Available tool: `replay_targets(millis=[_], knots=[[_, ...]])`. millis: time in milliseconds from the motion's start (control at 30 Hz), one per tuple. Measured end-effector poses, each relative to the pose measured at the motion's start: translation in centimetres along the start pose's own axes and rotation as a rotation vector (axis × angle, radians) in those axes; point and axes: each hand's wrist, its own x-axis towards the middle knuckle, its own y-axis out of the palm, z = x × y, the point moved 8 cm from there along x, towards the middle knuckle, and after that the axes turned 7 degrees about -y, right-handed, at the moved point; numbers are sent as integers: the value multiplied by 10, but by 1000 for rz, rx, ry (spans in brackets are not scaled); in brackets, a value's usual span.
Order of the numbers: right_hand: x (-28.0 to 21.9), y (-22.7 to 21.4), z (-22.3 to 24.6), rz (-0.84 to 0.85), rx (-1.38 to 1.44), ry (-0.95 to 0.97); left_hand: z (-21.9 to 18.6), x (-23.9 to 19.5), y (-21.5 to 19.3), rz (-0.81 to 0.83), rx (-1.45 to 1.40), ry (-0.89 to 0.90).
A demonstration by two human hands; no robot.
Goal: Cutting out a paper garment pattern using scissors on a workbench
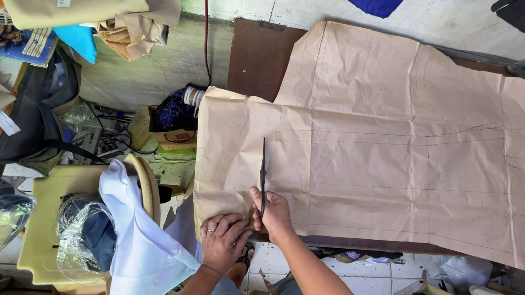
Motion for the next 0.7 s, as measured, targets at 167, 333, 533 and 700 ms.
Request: replay_targets(millis=[167,333,533,700], knots=[[5,6,24,54,-52,4,0,1,1,25,-6,-10],[10,11,37,45,-66,-24,-2,3,-1,13,-12,-6],[23,7,23,5,-49,-8,0,1,0,15,-9,-9],[20,6,30,-7,-37,0,-4,3,-5,4,-8,0]])
